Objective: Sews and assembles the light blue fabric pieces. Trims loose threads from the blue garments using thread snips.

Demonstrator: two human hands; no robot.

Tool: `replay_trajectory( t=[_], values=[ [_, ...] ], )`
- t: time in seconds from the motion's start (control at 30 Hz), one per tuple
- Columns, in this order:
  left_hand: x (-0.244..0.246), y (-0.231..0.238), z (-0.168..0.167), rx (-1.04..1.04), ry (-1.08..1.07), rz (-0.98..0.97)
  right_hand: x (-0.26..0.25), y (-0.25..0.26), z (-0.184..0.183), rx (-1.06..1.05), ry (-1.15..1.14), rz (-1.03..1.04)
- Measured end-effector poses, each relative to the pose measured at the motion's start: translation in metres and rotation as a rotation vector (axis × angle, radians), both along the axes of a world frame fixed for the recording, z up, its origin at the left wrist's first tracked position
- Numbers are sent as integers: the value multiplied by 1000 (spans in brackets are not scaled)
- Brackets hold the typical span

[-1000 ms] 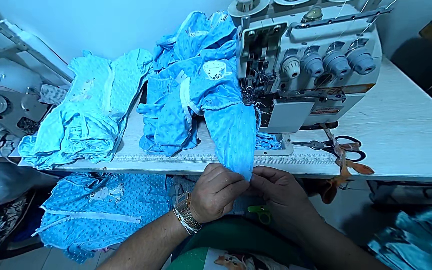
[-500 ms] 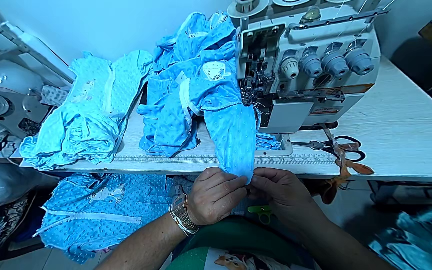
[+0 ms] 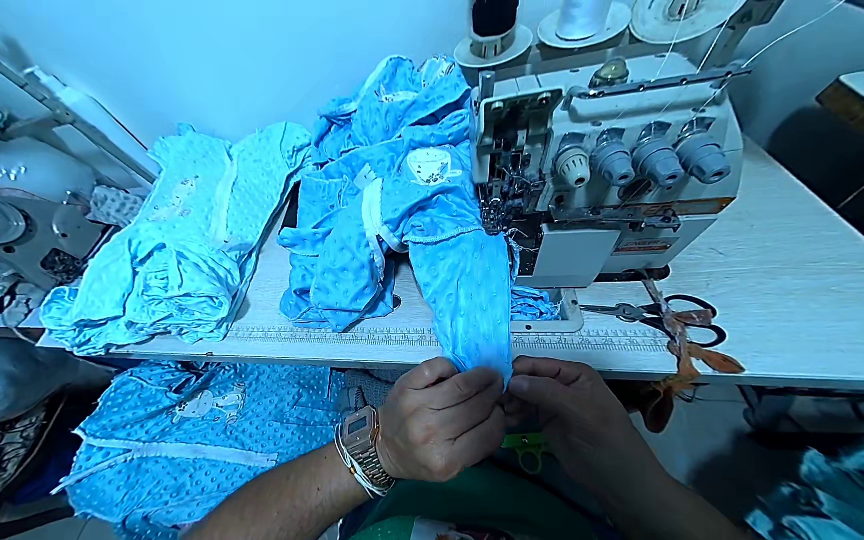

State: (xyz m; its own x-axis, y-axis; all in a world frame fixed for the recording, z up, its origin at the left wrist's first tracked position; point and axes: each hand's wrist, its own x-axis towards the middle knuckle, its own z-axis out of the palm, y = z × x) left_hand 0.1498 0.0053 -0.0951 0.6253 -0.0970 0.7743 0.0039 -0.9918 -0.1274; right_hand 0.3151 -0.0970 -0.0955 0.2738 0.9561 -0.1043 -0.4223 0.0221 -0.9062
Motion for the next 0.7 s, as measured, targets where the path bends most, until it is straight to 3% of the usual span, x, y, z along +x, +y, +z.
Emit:
replay_trajectory(
  t=[0.2, 0.3, 0.37, 0.7],
  values=[
    [-2, 7, -8, -100, -61, -63, -10, 0, 2, -19, 149, -79],
    [10, 18, -9, -191, 122, 79, -9, -1, -8, -17, 178, -37],
    [23, 33, -8, -174, 221, 144, -9, 0, -11, -22, 157, -35],
    [51, 85, 15, -7, 169, 173, 10, 44, 0, -24, 1, -158]
  ],
)
